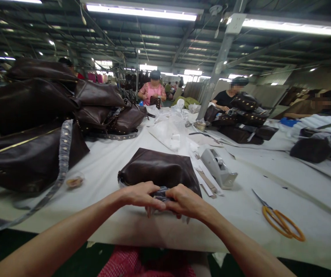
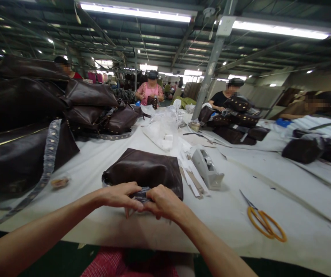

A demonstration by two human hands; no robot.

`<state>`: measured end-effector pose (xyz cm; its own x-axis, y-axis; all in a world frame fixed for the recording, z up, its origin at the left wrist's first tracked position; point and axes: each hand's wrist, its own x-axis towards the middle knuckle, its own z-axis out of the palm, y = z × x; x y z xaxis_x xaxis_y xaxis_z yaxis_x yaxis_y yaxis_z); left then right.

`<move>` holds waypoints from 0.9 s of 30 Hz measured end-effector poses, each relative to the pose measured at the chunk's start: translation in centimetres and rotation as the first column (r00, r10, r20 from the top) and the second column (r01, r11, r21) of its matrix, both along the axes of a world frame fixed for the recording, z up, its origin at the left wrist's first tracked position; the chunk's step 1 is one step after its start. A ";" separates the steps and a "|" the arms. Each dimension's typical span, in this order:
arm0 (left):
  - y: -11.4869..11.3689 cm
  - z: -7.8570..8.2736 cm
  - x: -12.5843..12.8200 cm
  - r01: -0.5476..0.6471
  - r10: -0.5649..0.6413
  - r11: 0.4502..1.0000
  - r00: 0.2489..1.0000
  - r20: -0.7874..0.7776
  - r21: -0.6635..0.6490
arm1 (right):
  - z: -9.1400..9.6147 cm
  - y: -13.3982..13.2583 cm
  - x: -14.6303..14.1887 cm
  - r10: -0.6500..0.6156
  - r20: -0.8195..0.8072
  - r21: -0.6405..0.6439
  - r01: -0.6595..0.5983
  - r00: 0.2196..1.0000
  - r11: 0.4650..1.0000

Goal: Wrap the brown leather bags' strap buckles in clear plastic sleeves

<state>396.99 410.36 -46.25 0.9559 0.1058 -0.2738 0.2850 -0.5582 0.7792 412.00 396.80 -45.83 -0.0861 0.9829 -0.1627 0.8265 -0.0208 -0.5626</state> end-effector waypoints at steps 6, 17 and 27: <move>-0.3 0.3 -0.5 -0.014 0.017 0.992 1.000 -0.021 0.127 | -0.9 -0.3 -0.5 -0.212 0.273 0.187 0.164 0.938 0.969; -0.9 0.0 0.1 0.011 -0.033 0.983 0.993 -0.116 -0.183 | -2.9 -4.5 0.6 -0.208 0.134 0.267 0.167 0.969 0.949; -0.6 0.1 0.3 0.146 -0.161 0.982 0.979 -0.126 -0.119 | -2.3 -4.5 0.8 0.018 -0.025 0.282 -0.010 1.000 0.959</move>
